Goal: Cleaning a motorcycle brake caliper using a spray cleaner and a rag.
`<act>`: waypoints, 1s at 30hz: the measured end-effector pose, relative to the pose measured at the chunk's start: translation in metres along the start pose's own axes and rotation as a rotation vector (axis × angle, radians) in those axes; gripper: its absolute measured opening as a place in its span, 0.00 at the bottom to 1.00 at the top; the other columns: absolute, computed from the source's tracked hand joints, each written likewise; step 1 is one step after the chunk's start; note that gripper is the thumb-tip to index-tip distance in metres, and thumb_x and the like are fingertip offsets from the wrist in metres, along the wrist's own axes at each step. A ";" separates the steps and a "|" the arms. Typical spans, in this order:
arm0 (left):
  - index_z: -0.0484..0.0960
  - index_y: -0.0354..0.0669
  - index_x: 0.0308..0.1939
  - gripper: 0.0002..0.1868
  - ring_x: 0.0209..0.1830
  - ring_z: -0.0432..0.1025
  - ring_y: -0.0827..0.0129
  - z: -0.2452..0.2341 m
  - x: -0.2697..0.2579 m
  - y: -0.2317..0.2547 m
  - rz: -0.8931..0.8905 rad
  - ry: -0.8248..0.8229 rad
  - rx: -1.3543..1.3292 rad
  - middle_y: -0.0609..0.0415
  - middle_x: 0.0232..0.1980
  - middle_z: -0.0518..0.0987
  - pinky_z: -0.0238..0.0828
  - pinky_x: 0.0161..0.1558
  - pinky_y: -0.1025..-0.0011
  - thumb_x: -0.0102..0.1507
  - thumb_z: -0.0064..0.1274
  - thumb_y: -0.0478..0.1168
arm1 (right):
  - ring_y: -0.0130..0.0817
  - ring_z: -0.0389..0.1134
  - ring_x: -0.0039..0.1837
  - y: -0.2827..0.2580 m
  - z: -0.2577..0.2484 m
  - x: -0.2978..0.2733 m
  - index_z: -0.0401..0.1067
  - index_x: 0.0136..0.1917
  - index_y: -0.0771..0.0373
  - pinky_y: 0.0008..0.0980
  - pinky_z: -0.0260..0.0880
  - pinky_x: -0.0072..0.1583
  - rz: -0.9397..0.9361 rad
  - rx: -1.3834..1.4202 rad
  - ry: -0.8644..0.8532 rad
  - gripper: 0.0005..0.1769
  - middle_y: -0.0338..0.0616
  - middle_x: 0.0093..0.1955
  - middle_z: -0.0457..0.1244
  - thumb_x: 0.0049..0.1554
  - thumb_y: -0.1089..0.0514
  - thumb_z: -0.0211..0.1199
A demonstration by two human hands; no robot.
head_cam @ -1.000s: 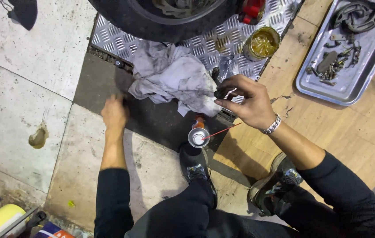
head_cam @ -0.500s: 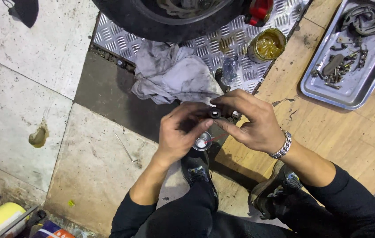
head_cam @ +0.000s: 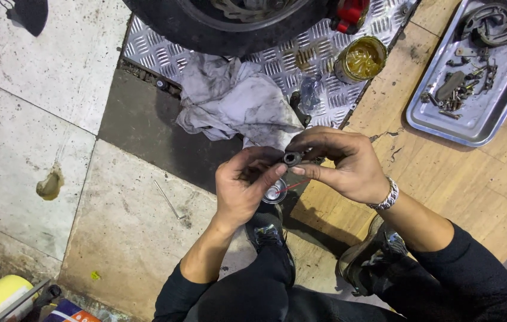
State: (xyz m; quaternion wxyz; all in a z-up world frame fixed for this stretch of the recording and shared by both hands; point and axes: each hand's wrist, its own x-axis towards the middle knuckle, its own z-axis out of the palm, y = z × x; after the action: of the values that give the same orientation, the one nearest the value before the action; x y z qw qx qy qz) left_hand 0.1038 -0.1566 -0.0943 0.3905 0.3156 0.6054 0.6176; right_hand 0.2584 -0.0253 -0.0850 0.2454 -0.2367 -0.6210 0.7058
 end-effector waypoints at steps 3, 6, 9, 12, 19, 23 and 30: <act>0.86 0.35 0.43 0.12 0.30 0.79 0.72 -0.002 -0.003 0.000 -0.007 -0.003 -0.009 0.45 0.31 0.85 0.77 0.30 0.73 0.58 0.69 0.33 | 0.40 0.73 0.54 0.005 -0.001 -0.004 0.77 0.52 0.73 0.36 0.79 0.52 0.033 0.029 -0.005 0.18 0.59 0.50 0.71 0.48 0.69 0.74; 0.86 0.34 0.43 0.12 0.31 0.79 0.69 -0.002 -0.004 -0.002 0.024 0.001 0.015 0.44 0.31 0.84 0.78 0.31 0.72 0.58 0.69 0.33 | 0.41 0.73 0.52 0.003 0.000 -0.004 0.77 0.53 0.75 0.37 0.80 0.53 0.052 0.082 -0.013 0.18 0.60 0.48 0.70 0.48 0.71 0.73; 0.86 0.35 0.43 0.13 0.32 0.81 0.66 0.001 -0.004 0.006 0.050 -0.006 0.043 0.45 0.33 0.85 0.79 0.33 0.73 0.57 0.70 0.34 | 0.39 0.73 0.52 0.008 0.000 -0.006 0.77 0.52 0.75 0.36 0.80 0.52 0.062 0.120 -0.014 0.17 0.58 0.48 0.70 0.48 0.71 0.73; 0.86 0.34 0.44 0.14 0.34 0.82 0.65 0.002 -0.004 0.006 0.063 -0.007 0.048 0.45 0.33 0.85 0.80 0.34 0.73 0.56 0.71 0.34 | 0.39 0.74 0.50 0.005 0.000 -0.004 0.77 0.52 0.74 0.36 0.80 0.51 0.058 0.124 -0.024 0.15 0.57 0.46 0.70 0.49 0.72 0.72; 0.82 0.25 0.46 0.14 0.25 0.77 0.66 0.006 -0.008 -0.008 -0.166 -0.002 -0.239 0.38 0.30 0.82 0.77 0.24 0.73 0.60 0.65 0.32 | 0.40 0.73 0.49 0.010 0.007 -0.011 0.74 0.56 0.77 0.38 0.80 0.51 0.081 0.089 0.077 0.21 0.59 0.48 0.70 0.48 0.73 0.72; 0.80 0.25 0.47 0.12 0.29 0.80 0.61 0.012 -0.008 -0.020 -0.336 0.052 -0.551 0.38 0.35 0.82 0.79 0.24 0.71 0.62 0.59 0.31 | 0.40 0.73 0.48 -0.007 0.013 -0.005 0.76 0.53 0.74 0.38 0.79 0.50 0.011 -0.025 0.090 0.18 0.57 0.47 0.69 0.48 0.71 0.74; 0.79 0.26 0.50 0.12 0.33 0.81 0.56 0.010 -0.014 -0.041 -0.502 0.012 -0.787 0.37 0.36 0.81 0.82 0.26 0.66 0.64 0.55 0.32 | 0.40 0.72 0.44 -0.019 0.019 -0.002 0.77 0.51 0.74 0.37 0.76 0.47 -0.090 -0.196 0.145 0.18 0.56 0.43 0.68 0.48 0.70 0.76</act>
State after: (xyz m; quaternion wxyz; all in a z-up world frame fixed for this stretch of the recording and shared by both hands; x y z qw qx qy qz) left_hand 0.1232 -0.1653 -0.1333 0.6144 -0.0164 0.3851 0.6884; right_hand 0.2489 -0.0391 -0.0641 0.2969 -0.2820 -0.6776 0.6109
